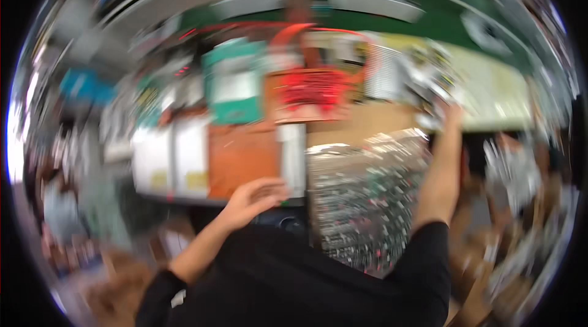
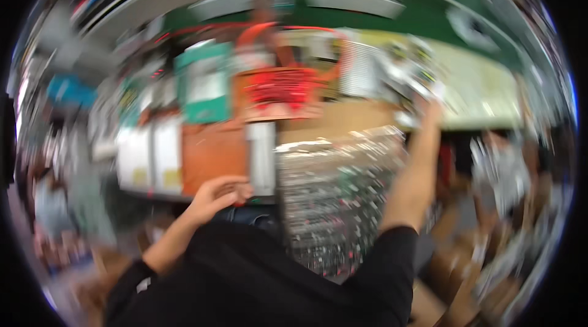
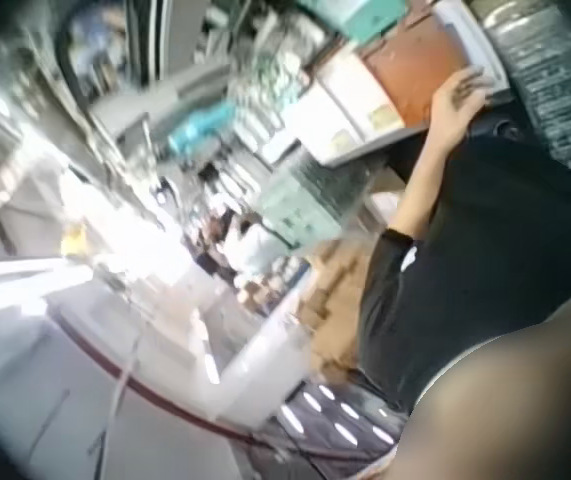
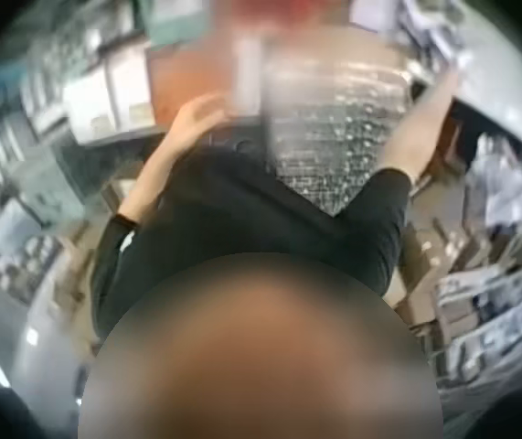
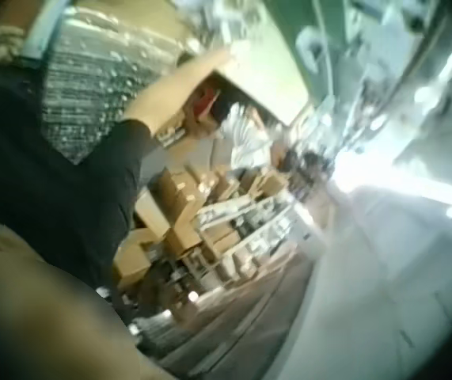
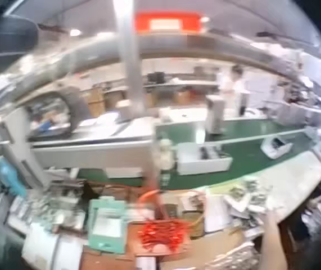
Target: Assembling and testing electronic circuit boards by placing them into testing fixtures and casings.
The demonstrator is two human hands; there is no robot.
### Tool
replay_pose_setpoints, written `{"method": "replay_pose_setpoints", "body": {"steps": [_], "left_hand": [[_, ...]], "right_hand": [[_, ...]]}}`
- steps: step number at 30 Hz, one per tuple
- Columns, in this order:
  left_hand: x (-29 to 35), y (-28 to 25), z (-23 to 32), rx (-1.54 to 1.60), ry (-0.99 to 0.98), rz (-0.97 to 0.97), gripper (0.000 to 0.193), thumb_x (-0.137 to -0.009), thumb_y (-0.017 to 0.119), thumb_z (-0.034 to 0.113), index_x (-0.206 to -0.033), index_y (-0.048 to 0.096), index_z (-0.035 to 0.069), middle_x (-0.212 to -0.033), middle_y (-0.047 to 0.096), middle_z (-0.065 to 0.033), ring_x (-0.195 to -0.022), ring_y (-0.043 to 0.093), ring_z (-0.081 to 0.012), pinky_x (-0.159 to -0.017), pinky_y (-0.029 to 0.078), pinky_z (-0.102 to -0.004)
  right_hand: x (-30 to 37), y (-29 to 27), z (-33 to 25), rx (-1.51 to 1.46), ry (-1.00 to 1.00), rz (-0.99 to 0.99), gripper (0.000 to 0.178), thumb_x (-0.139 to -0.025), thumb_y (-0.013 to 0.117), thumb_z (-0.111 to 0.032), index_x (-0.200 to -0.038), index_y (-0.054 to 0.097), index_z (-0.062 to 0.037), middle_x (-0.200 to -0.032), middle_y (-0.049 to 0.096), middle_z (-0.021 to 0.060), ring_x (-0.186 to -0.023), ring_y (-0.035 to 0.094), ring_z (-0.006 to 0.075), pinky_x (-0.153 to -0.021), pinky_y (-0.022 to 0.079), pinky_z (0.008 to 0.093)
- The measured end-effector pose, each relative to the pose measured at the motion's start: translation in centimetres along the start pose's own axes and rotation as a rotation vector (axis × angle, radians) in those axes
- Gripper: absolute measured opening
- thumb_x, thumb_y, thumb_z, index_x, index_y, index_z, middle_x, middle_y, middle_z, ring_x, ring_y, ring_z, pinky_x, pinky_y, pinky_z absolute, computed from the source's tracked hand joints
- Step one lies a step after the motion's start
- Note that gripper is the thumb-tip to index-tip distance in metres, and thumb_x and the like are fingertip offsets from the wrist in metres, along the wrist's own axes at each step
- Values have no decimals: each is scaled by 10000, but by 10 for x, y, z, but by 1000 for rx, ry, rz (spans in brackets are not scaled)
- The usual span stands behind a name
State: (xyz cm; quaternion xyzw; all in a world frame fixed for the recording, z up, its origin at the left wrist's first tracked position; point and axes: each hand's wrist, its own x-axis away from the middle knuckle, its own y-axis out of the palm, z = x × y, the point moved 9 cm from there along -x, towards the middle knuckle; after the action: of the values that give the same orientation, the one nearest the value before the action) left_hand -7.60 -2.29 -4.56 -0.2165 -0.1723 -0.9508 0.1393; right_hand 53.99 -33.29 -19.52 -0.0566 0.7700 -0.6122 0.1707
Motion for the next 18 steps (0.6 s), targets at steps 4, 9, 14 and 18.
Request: {"method": "replay_pose_setpoints", "body": {"steps": [4, 9, 14, 18], "left_hand": [[-5, -22, 42, 44, 178, 9, 452, -993, 632, 131, -1403, 505, -10, -1256, 649, -132, -1155, 622, -180, -948, 528, -326], [57, -139, 94, -45, 360, 487, 287, -979, 634, 80, -1249, 629, -15, -1022, 729, -107, -955, 686, -154, -860, 549, -308], [146, -333, 116, -552, 323, 1235, 249, -944, 678, 222, -1080, 727, 19, -910, 747, -73, -815, 675, -130, -719, 541, -294], [110, -427, 136, -1253, 303, 1478, 262, -834, 671, 138, -1063, 708, 15, -1003, 721, -177, -953, 671, -397, -855, 540, -440]], "right_hand": [[-57, 1, 91, -861, 258, -271, 515, -942, 570, -457, -1305, 576, -91, -1221, 567, 191, -1090, 550, 340, -917, 468, 509], [-69, -25, 77, -1065, 671, 38, 455, -944, 520, -213, -1365, 585, -51, -1137, 660, 206, -956, 668, 335, -756, 581, 387], [-19, -88, -59, -1113, 392, 111, 339, -952, 567, -199, -1218, 689, -28, -878, 581, 33, -715, 540, 162, -647, 459, 270], [13, -140, -62, -1218, 296, 97, 311, -971, 554, -164, -1231, 690, -62, -815, 509, -18, -659, 463, 91, -588, 373, 244]]}}
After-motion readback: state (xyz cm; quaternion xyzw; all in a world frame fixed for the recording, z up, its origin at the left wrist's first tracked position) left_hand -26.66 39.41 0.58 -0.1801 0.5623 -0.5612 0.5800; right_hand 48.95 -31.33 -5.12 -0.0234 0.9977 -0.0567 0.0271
